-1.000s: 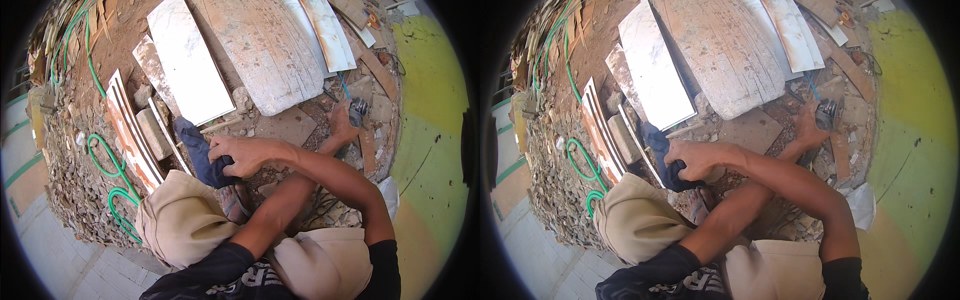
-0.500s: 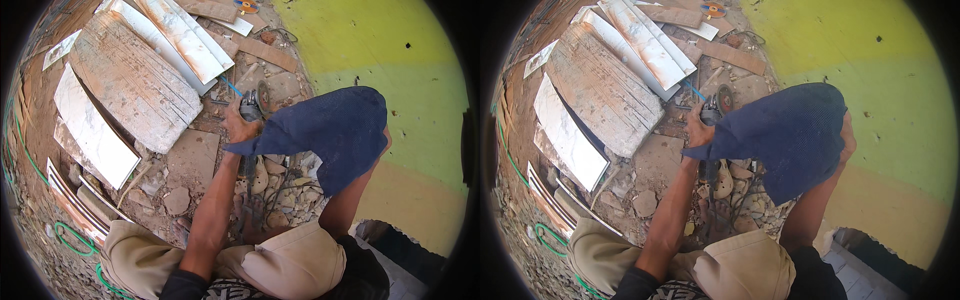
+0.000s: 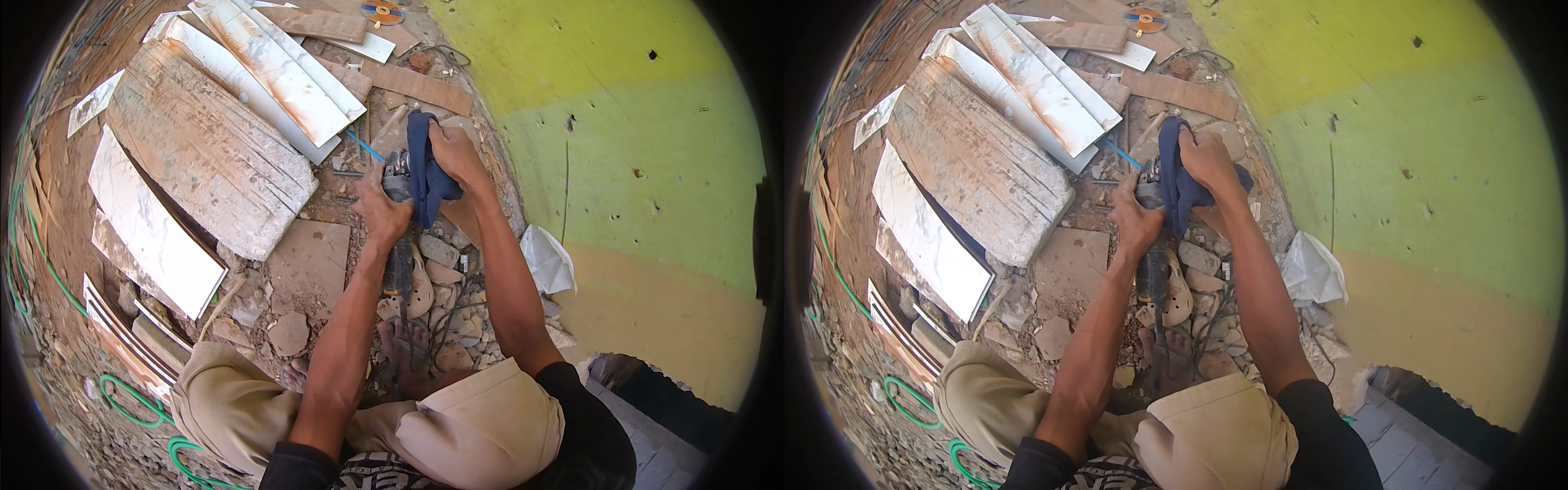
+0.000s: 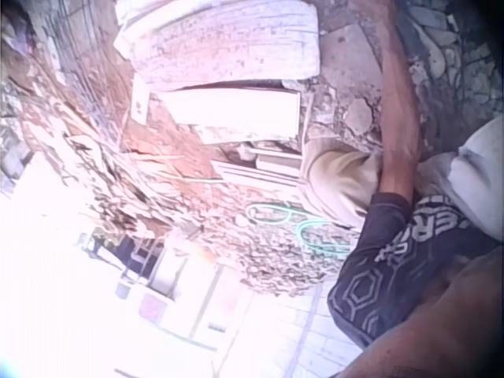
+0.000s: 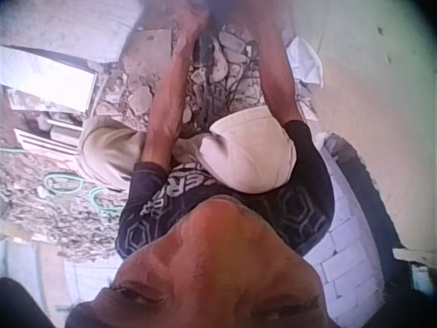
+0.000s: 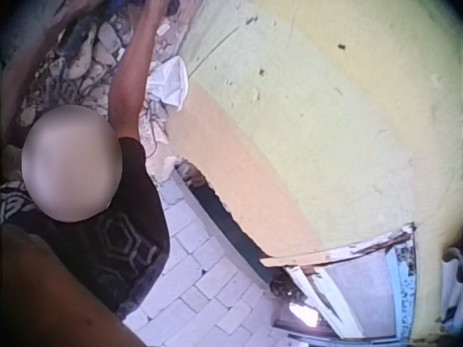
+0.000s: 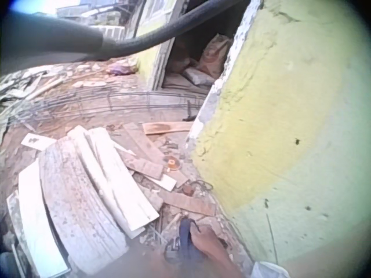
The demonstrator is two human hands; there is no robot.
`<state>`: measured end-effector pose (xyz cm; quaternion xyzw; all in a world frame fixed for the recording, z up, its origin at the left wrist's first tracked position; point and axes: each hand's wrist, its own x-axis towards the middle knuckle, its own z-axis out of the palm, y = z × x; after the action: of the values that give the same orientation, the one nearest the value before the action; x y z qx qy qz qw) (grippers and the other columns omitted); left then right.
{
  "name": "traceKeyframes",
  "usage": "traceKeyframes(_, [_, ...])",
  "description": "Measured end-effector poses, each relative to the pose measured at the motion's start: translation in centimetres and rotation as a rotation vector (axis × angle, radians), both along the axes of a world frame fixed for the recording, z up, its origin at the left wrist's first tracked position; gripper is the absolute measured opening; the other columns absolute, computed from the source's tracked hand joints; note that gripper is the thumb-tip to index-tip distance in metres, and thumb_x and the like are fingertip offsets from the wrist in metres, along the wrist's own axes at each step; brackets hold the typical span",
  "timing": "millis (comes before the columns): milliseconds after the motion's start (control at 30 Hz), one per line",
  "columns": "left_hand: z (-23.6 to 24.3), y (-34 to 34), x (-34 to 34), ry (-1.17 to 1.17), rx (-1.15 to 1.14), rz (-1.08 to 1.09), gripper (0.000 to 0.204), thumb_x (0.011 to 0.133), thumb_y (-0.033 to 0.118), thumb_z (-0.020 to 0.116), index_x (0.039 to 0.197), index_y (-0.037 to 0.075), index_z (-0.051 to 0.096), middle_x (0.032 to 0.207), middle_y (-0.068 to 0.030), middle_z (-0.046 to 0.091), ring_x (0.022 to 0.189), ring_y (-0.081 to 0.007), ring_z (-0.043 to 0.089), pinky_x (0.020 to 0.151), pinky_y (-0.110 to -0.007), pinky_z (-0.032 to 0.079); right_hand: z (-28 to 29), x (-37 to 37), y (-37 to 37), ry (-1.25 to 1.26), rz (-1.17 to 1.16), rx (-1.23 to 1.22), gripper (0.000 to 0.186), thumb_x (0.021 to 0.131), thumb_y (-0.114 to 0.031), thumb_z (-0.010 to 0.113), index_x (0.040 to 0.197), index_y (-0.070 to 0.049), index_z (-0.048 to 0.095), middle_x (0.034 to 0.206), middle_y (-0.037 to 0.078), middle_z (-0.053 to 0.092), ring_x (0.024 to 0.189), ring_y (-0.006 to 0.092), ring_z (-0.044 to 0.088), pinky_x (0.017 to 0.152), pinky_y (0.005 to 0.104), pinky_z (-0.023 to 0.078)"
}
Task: The person uses an angle grinder to smooth the edges of several white marble tiles. They adjust the grinder, wipe the tiles with a cloth, and continue grinding different tiles on the ground.
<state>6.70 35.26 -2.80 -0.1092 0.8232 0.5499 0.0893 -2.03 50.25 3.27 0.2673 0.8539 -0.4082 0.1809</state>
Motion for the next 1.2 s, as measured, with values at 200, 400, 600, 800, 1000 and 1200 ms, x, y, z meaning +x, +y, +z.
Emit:
traceKeyframes(200, [-0.2,-0.1,-0.3,-0.019,-0.004,-0.027,0.086,0.067,0.02,0.085,0.144,0.003,0.051,0.144,-0.0159,0.052,0.137,-0.0353,0.044,0.114,-0.052,0.029,-1.0,-0.6,-1.9,-0.185,-0.168,-0.133,0.076,0.09,-0.049,0.057,0.122,0.02,0.062,0.117,0.027,0.068,0.103,0.0323,0.069,0.089,0.042,0.051])
traceKeyframes(400, [-0.6,0.2,0.0,0.021,0.017,0.034,0.081,0.069,0.021,0.084,0.142,0.003,0.053,0.144,-0.0165,0.053,0.138,-0.0355,0.043,0.115,-0.052,0.028,-1.7,-2.1,-4.4,-0.236,-0.38,-0.205,0.054,0.087,-0.049,0.064,0.099,0.003,0.071,0.087,0.011,0.069,0.07,0.0206,0.064,0.057,0.0379,0.047])
traceKeyframes(600, [-0.1,0.2,0.0,-0.015,0.038,0.022,0.083,0.07,0.023,0.083,0.143,0.001,0.052,0.145,-0.017,0.052,0.138,-0.0356,0.042,0.115,-0.053,0.026,-5.8,-1.6,-4.5,-0.11,-0.409,0.117,0.072,0.075,-0.045,0.071,0.121,0.01,0.064,0.114,0.021,0.067,0.098,0.0317,0.065,0.085,0.0393,0.051])
traceKeyframes(800, [-0.5,0.0,0.0,-0.015,0.036,0.017,0.083,0.07,0.022,0.082,0.144,0.0,0.051,0.145,-0.0176,0.052,0.138,-0.0359,0.043,0.113,-0.055,0.027,-2.3,-1.0,-6.4,-0.145,-0.384,0.187,0.091,0.072,-0.048,0.072,0.136,0.014,0.054,0.141,0.03,0.058,0.128,0.0408,0.059,0.108,0.0428,0.046])
traceKeyframes(1000, [-0.8,0.1,0.2,0.005,0.051,0.03,0.081,0.071,0.02,0.081,0.143,-0.001,0.051,0.145,-0.0183,0.052,0.138,-0.0372,0.042,0.113,-0.055,0.027,-3.9,-0.7,-5.5,-0.157,-0.465,-0.006,0.081,0.07,-0.049,0.072,0.117,0.017,0.067,0.126,0.035,0.065,0.121,0.041,0.063,0.104,0.0401,0.048])
traceKeyframes(1200, [-0.8,-0.4,0.2,0.022,0.123,0.07,0.081,0.068,0.011,0.077,0.144,-0.002,0.051,0.141,-0.0201,0.056,0.136,-0.0374,0.045,0.11,-0.057,0.028,-2.2,-0.2,-7.1,-0.076,-0.355,0.168,0.08,0.07,-0.049,0.072,0.115,0.018,0.067,0.124,0.037,0.065,0.12,0.0433,0.065,0.102,0.0433,0.049])
